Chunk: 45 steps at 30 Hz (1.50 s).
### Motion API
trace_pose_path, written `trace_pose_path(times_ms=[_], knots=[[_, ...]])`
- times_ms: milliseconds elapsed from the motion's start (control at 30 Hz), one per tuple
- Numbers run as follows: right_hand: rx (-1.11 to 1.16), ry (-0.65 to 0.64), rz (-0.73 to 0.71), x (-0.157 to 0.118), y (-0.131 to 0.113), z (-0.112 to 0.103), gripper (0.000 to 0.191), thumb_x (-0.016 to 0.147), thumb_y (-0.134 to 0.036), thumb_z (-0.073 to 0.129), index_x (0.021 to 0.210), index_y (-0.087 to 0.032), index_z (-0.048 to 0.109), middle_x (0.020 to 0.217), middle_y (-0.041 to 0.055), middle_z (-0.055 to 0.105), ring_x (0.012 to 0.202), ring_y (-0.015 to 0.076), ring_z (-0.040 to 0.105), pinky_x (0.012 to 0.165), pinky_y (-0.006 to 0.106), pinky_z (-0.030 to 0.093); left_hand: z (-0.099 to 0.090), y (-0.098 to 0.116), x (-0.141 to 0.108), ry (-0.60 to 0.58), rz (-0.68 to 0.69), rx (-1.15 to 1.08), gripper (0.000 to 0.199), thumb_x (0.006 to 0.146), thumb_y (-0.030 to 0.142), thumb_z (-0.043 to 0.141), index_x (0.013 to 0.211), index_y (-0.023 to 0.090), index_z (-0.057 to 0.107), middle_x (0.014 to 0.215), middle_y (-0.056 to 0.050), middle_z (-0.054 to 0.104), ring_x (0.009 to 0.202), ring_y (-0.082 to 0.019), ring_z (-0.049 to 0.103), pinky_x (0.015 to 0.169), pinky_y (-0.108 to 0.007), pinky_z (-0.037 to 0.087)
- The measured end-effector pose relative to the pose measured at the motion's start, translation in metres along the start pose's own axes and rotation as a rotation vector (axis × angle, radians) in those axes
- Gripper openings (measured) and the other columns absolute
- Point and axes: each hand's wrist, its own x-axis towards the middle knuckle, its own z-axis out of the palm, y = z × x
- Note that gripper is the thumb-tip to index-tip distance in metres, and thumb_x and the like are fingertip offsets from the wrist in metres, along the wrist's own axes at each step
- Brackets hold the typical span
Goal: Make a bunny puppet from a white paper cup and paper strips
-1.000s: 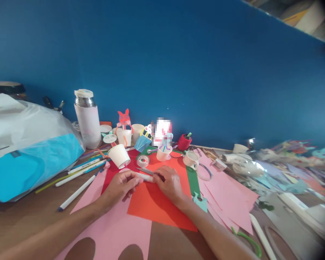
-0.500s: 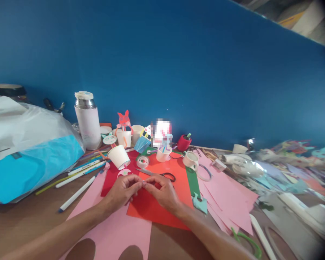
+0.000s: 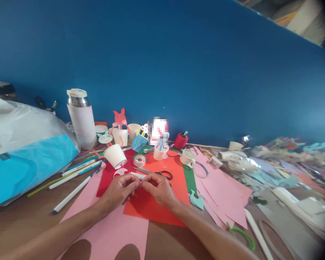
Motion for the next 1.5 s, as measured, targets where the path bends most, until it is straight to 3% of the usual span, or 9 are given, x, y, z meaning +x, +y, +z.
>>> trace_pose_path(times_ms=[367, 467, 533, 667, 767, 867, 1067, 1333, 1500], knots=[[0.016, -0.01, -0.002, -0.002, -0.005, 0.002, 0.012, 0.074, -0.025, 0.056, 0.071, -0.016, 0.062, 0.067, -0.0008, 0.059, 0.062, 0.0103, 0.05, 0.059, 0.021, 0.038, 0.001, -0.004, 0.003, 0.002, -0.033, -0.06, 0.023, 0.071, 0.039, 0.057, 0.073, 0.016, 0.052, 0.046, 0.006, 0.048, 0.033, -0.005, 0.041, 0.031, -0.015, 0.029], [0.053, 0.014, -0.003, 0.003, -0.003, -0.006, 0.014, 0.075, -0.027, 0.054, 0.073, -0.016, 0.063, 0.067, -0.0005, 0.06, 0.063, 0.0107, 0.051, 0.06, 0.021, 0.039, 0.001, 0.0, 0.002, 0.006, -0.035, -0.078, 0.024, 0.071, 0.039, 0.056, 0.071, 0.016, 0.051, 0.047, 0.006, 0.049, 0.033, -0.005, 0.04, 0.03, -0.015, 0.028], [0.096, 0.143, 0.005, 0.013, 0.002, -0.019, 0.015, 0.075, -0.028, 0.053, 0.075, -0.016, 0.063, 0.067, -0.0003, 0.059, 0.062, 0.0109, 0.051, 0.06, 0.022, 0.04, 0.001, 0.004, 0.0, 0.002, -0.038, -0.1, 0.023, 0.071, 0.039, 0.056, 0.07, 0.016, 0.05, 0.049, 0.005, 0.05, 0.034, -0.005, 0.041, 0.031, -0.015, 0.028], [0.134, 0.527, -0.024, 0.038, 0.019, -0.055, 0.02, 0.074, -0.031, 0.052, 0.086, -0.017, 0.061, 0.073, 0.0005, 0.06, 0.065, 0.0118, 0.051, 0.061, 0.023, 0.04, 0.001, 0.01, -0.004, -0.01, -0.039, -0.11, 0.02, 0.072, 0.035, 0.055, 0.069, 0.016, 0.049, 0.052, 0.005, 0.051, 0.038, -0.006, 0.043, 0.033, -0.016, 0.03], [0.135, 0.642, -0.002, 0.051, 0.033, -0.075, 0.024, 0.072, -0.032, 0.054, 0.09, -0.017, 0.06, 0.079, 0.0017, 0.061, 0.063, 0.0111, 0.05, 0.058, 0.023, 0.039, 0.001, 0.011, -0.004, -0.004, -0.038, -0.097, 0.019, 0.072, 0.034, 0.055, 0.07, 0.016, 0.049, 0.052, 0.005, 0.049, 0.04, -0.006, 0.044, 0.035, -0.017, 0.03], [0.241, 0.66, 0.06, 0.06, 0.044, -0.085, 0.029, 0.07, -0.031, 0.054, 0.095, -0.016, 0.058, 0.082, 0.0035, 0.062, 0.061, 0.011, 0.051, 0.052, 0.023, 0.038, 0.002, 0.01, -0.002, -0.014, -0.061, -0.086, 0.02, 0.072, 0.035, 0.054, 0.069, 0.016, 0.049, 0.051, 0.005, 0.049, 0.038, -0.006, 0.042, 0.035, -0.017, 0.029], [0.397, 0.643, 0.156, 0.082, 0.055, -0.093, 0.035, 0.063, -0.031, 0.059, 0.095, -0.017, 0.058, 0.092, 0.0051, 0.062, 0.075, 0.0153, 0.058, 0.047, 0.02, 0.039, 0.004, 0.011, -0.001, 0.001, -0.058, -0.084, 0.022, 0.071, 0.037, 0.055, 0.068, 0.017, 0.049, 0.051, 0.005, 0.048, 0.039, -0.006, 0.042, 0.036, -0.017, 0.029], [0.519, 0.534, 0.086, 0.088, 0.055, -0.086, 0.033, 0.063, -0.033, 0.064, 0.091, -0.018, 0.057, 0.078, 0.0005, 0.061, 0.065, 0.0109, 0.056, 0.042, 0.017, 0.036, -0.001, 0.006, -0.001, -0.042, -0.06, -0.085, 0.022, 0.072, 0.038, 0.054, 0.07, 0.017, 0.05, 0.055, 0.004, 0.05, 0.042, -0.007, 0.044, 0.037, -0.018, 0.031], [0.643, 0.566, 0.088, 0.09, 0.055, -0.086, 0.029, 0.06, -0.031, 0.066, 0.085, -0.019, 0.057, 0.074, -0.0003, 0.061, 0.064, 0.0119, 0.057, 0.04, 0.017, 0.034, -0.001, 0.005, -0.001, -0.054, -0.062, -0.086, 0.02, 0.074, 0.036, 0.053, 0.071, 0.017, 0.05, 0.054, 0.005, 0.049, 0.044, -0.007, 0.044, 0.038, -0.017, 0.032]])
